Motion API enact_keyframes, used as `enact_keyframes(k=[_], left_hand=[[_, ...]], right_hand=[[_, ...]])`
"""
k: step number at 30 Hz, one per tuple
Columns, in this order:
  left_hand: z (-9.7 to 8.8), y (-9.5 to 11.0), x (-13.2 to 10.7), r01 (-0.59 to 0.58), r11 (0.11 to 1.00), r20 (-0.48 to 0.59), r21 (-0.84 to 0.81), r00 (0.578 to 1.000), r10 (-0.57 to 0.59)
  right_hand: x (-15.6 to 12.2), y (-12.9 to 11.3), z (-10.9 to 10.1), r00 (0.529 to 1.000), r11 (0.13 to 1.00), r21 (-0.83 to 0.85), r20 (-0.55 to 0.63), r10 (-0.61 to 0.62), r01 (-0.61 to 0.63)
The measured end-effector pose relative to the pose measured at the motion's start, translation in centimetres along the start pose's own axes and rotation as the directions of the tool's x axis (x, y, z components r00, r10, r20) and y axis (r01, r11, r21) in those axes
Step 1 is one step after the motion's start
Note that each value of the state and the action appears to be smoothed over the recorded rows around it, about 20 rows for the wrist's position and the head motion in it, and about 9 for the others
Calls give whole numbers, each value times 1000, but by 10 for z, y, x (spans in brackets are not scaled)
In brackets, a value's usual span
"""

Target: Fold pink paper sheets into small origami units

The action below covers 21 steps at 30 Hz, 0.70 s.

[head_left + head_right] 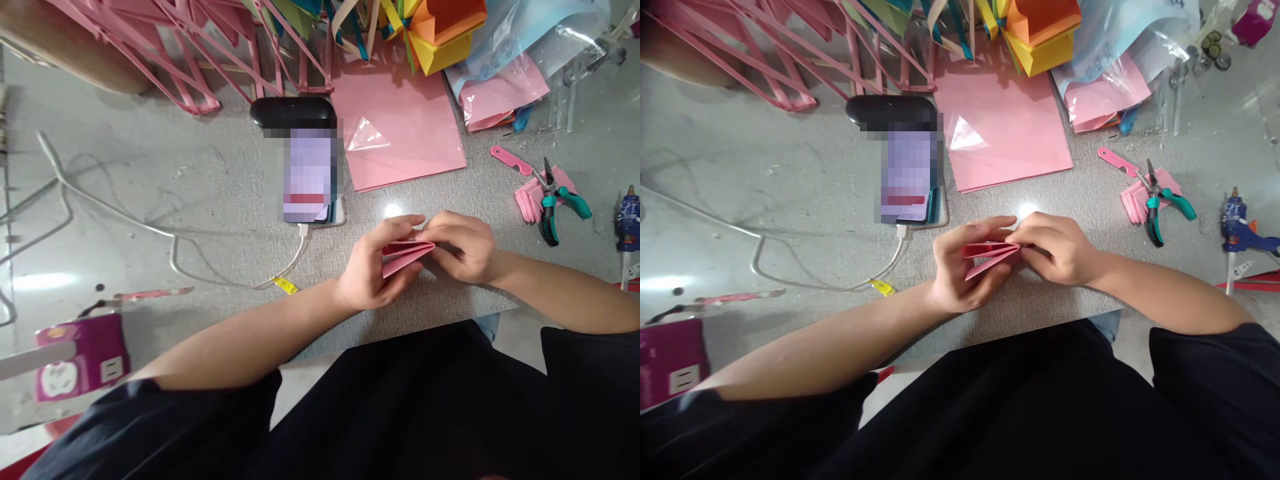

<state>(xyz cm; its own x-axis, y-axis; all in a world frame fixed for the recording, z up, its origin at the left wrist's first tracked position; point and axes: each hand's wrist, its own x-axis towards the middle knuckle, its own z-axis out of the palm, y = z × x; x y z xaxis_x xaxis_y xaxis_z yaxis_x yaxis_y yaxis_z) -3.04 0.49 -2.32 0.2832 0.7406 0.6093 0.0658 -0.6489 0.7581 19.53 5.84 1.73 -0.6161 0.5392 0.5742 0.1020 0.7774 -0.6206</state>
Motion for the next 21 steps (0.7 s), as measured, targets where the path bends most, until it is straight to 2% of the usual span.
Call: enact_keyframes(k=[2,4,8,11,18,21], left_hand=[[-3,-1,1,-33,998,33,-45,999,35],[-6,0,2,-54,999,32,2,998,54],[-9,9,4,-23,980,-79,197,996,40],[-8,17,6,8,958,-164,285,986,41],[-9,37,14,111,950,-194,293,979,-55],[-18,49,25,168,896,-154,411,982,-113]], right_hand=[[-1,2,3,1000,1000,19,14,11,-11],[-1,4,4,1000,1000,24,-1,8,-8],[0,6,1,1000,1000,-2,-4,10,-10],[1,4,-2,1000,1000,-18,21,9,-8],[2,2,1,1000,996,-88,2,-27,27],[2,4,0,999,994,-98,-18,-43,41]])
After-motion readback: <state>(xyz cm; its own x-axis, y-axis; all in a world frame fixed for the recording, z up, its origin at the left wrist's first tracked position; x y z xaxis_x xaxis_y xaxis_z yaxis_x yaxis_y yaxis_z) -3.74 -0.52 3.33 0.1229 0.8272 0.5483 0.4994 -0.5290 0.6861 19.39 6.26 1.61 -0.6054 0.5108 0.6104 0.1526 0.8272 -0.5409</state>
